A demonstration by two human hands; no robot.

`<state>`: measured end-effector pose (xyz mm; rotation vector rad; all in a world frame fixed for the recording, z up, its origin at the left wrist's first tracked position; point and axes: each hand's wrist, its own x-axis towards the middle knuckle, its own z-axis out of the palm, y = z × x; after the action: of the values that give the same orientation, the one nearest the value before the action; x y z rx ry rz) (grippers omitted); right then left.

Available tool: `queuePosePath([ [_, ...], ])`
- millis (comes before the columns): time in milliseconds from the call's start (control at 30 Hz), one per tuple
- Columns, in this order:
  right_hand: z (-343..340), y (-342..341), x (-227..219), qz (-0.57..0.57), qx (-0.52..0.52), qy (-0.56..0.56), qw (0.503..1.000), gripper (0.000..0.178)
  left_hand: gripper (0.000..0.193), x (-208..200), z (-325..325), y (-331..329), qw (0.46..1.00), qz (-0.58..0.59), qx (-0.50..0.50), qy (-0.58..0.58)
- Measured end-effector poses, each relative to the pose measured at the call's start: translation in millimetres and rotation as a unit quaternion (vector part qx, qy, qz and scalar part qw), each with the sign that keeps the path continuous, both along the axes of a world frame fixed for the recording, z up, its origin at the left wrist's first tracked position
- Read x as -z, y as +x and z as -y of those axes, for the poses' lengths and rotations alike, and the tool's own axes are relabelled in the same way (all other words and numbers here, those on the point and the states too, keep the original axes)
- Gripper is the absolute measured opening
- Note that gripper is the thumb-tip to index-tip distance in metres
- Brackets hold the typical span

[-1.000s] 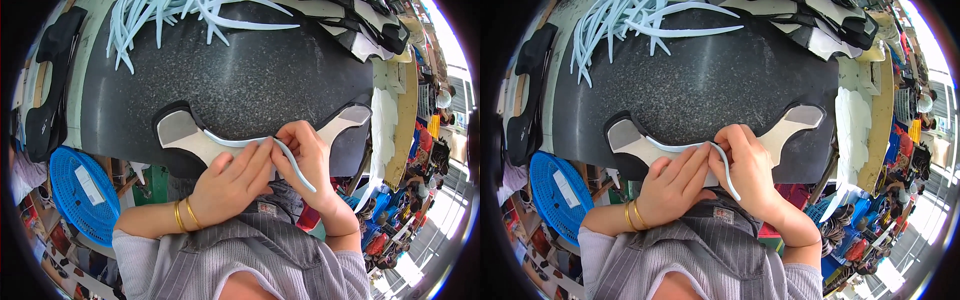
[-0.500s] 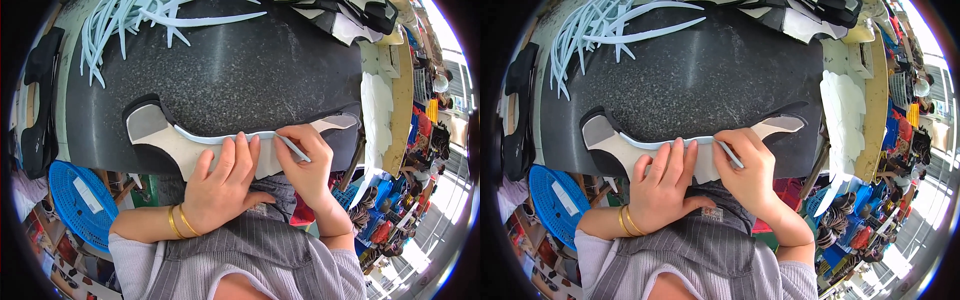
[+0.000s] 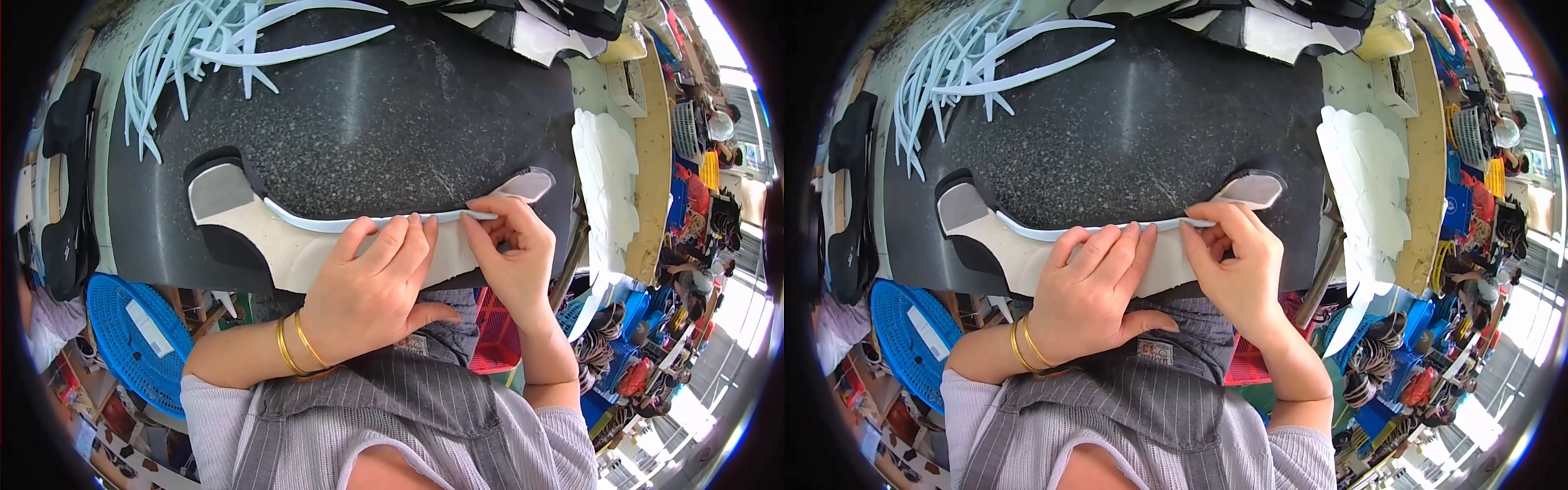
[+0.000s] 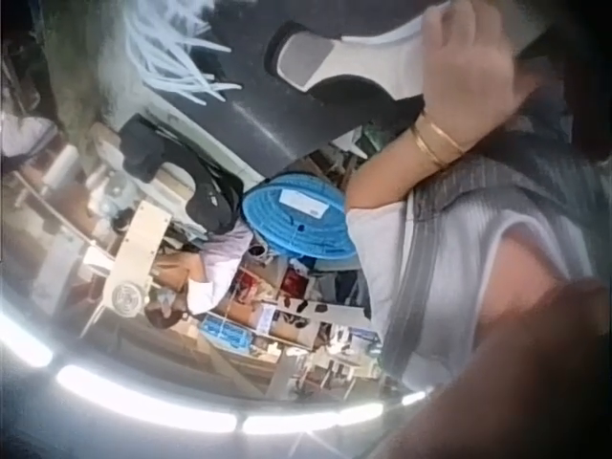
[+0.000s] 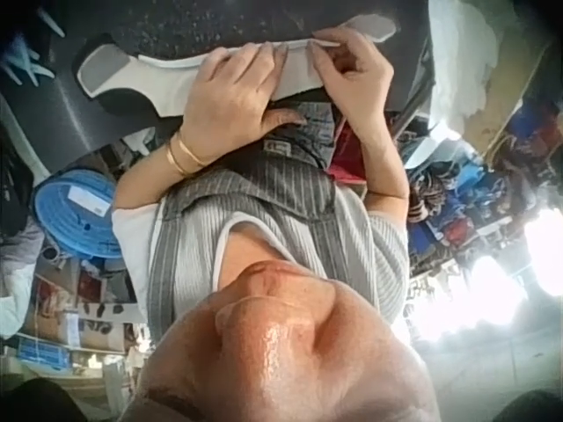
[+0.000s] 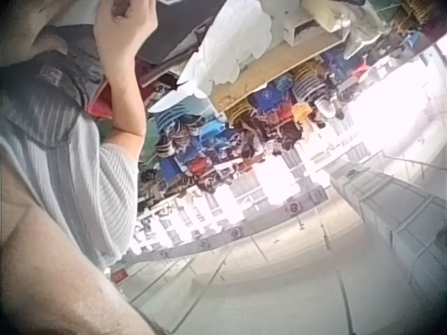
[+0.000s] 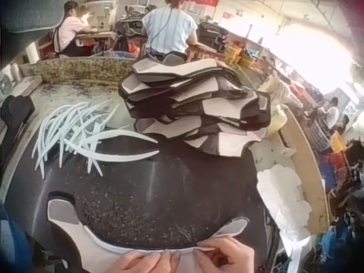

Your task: Manually attaching white reinforcement strips to black shoe upper components on a factory assembly line.

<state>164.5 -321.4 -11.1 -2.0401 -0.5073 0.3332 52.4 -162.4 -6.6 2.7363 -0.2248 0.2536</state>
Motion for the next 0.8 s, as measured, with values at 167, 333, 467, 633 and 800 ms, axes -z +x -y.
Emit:
queuePosePath([
  [167, -5.7, 10.1, -5.3, -0.05, -0.006, -0.05, 0.997, 0.014, 0.073, 3.7, 12.6, 6.9, 0.998, 0.018, 0.014, 0.062],
  [333, 10.0, 18.0, 4.5, -0.037, -0.004, 0.028, 0.999, 0.012, 0.073, 5.3, 15.2, 11.6, 0.998, 0.003, 0.053, 0.027],
  [467, 6.0, 21.7, 1.0, -0.051, -0.009, 0.016, 0.999, 0.01, 0.081, -3.4, 19.2, 12.4, 0.999, -0.012, 0.024, -0.033],
  [633, -3.9, 36.3, -9.3, -0.059, -0.056, -0.086, 0.993, 0.009, 0.087, 4.0, 19.1, 16.6, 0.999, -0.026, 0.026, -0.04],
  [800, -25.4, 97.0, -35.7, -0.05, -0.225, -0.281, 0.932, 0.032, 0.077, 5.4, 22.2, 17.3, 0.999, -0.018, 0.026, -0.02],
])
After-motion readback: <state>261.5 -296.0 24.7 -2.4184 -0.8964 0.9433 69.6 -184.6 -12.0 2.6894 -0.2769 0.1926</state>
